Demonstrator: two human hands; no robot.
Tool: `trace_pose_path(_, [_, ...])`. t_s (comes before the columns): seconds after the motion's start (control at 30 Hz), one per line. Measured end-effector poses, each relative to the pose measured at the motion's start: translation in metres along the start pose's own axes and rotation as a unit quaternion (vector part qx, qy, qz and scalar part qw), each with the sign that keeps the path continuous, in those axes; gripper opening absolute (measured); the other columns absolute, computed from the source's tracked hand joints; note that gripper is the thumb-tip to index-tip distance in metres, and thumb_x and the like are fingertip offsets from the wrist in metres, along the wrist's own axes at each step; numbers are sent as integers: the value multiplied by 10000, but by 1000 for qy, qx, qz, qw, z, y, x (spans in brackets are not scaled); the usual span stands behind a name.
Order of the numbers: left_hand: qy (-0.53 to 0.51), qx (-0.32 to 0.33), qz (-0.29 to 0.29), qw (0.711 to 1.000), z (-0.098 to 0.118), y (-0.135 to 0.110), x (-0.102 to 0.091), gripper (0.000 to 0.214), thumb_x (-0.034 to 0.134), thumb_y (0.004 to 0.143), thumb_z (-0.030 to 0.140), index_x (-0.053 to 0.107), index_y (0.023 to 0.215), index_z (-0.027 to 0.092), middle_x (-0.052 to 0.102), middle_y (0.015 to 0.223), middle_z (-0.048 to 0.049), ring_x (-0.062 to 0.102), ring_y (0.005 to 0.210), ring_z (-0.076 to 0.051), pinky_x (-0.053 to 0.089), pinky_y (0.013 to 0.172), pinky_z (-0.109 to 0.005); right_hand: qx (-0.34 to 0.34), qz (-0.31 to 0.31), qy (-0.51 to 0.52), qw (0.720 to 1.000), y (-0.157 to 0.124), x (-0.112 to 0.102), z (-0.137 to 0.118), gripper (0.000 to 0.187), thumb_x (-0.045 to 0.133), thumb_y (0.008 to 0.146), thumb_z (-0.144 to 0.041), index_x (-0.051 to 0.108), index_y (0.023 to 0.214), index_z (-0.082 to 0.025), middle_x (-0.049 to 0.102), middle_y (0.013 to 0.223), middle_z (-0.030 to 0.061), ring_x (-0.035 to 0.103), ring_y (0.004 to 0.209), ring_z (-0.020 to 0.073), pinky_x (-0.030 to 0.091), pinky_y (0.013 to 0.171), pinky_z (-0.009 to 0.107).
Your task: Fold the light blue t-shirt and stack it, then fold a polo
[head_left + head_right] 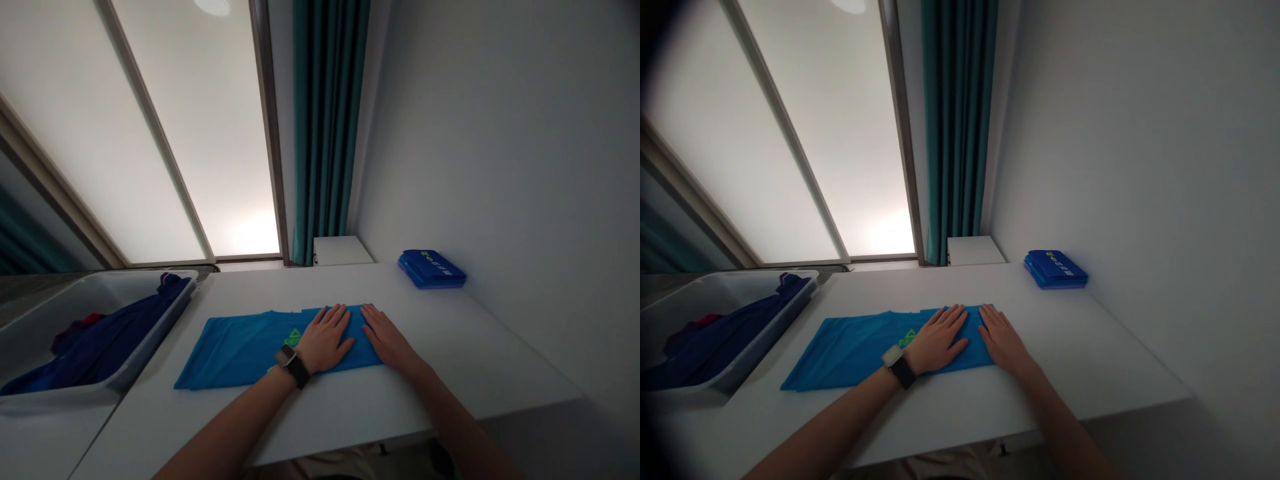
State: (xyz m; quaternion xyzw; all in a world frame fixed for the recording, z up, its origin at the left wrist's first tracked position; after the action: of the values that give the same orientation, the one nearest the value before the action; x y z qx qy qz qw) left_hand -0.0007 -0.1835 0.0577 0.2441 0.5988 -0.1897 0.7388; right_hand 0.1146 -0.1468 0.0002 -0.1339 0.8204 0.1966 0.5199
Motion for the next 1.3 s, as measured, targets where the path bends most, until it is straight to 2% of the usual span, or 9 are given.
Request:
trace_pose_path(0.2, [6, 17, 16, 1000, 21, 34, 10, 542, 392, 952, 432, 371, 1436, 189, 365, 1525, -113, 307, 1414, -260, 246, 1157, -470, 13, 107, 96, 989, -23, -26, 21, 510, 330, 953, -388, 465, 1405, -195, 501, 1423, 112, 451, 1312, 239, 351, 1097, 441])
trace_pose_path(0.33, [3, 6, 14, 1000, 24, 43, 16, 510, 378, 963, 433, 412, 1412, 195, 411, 1498, -103, 343, 1393, -255, 258, 1154, -467, 78, 188, 94, 975, -45, -57, 39, 357, 361, 914, -304, 658, 1076, -190, 689, 1055, 110, 606, 1001, 241, 450, 910, 392])
trace_pose_path(0.43, [8, 2, 10, 1000, 24, 42, 21, 514, 344, 975, 446, 420, 1413, 187, 405, 1503, -103, 331, 1401, -254, 240, 1161, -477, 143, 194, 41, 970, -59, -66, 43, 316, 358, 905, -280, 638, 781, -203, 686, 801, 69, 603, 793, 216, 409, 777, 350])
trace_pose_path(0.53, [12, 8, 4, 1000, 25, 41, 24, 530, 330, 979, 461, 409, 1425, 185, 386, 1516, -98, 312, 1412, -247, 232, 1165, -473, 148, 161, 3, 976, -64, -61, 31, 334, 362, 919, -289, 568, 670, -204, 653, 693, 40, 582, 728, 191, 341, 739, 326])
trace_pose_path(0.67, [19, 10, 5, 1000, 25, 41, 23, 533, 325, 978, 468, 411, 1426, 192, 384, 1518, -91, 308, 1413, -244, 227, 1166, -476, 124, 146, 24, 981, -67, -55, 11, 297, 388, 925, -309, 600, 747, -202, 655, 709, 29, 582, 730, 184, 314, 760, 328])
trace_pose_path(0.83, [17, 11, 8, 1000, 24, 41, 23, 524, 330, 978, 467, 417, 1424, 206, 396, 1512, -83, 323, 1405, -239, 225, 1168, -470, 131, 150, 117, 973, -71, -56, 10, 265, 419, 905, -329, 649, 951, -207, 675, 782, 25, 598, 729, 183, 332, 794, 343])
trace_pose_path(1.0, [13, 11, 15, 1000, 23, 41, 23, 510, 340, 975, 461, 433, 1411, 214, 410, 1503, -78, 331, 1399, -240, 230, 1165, -473, 118, 105, 112, 981, -68, -51, 7, 274, 438, 898, -355, 647, 793, -212, 644, 696, 17, 581, 716, 188, 335, 789, 357])
trace_pose_path(1.17, [9, 10, 13, 1000, 24, 40, 22, 505, 347, 971, 453, 445, 1402, 208, 416, 1498, -83, 342, 1393, -241, 236, 1162, -473, 110, 82, 132, 982, -65, -48, 7, 282, 450, 894, -371, 681, 962, -224, 650, 735, 20, 577, 707, 186, 355, 798, 368])
trace_pose_path(1.3, [10, 9, 10, 1000, 24, 41, 21, 500, 352, 969, 448, 448, 1398, 211, 416, 1498, -83, 337, 1395, -242, 232, 1163, -478, 92, 65, 131, 985, -65, -47, 2, 262, 442, 903, -330, 682, 949, -235, 643, 723, 6, 571, 685, 171, 353, 801, 359])
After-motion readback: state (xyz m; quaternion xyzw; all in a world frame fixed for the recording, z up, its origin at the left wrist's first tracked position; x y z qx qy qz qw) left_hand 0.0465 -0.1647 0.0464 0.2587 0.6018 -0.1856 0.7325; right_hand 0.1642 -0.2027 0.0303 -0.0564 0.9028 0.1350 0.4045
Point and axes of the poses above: each hand's wrist, its own y-axis towards the middle knuckle, its own x-axis out of the palm, z = x × y, the point moved 10 cm from there along y, towards the middle knuckle
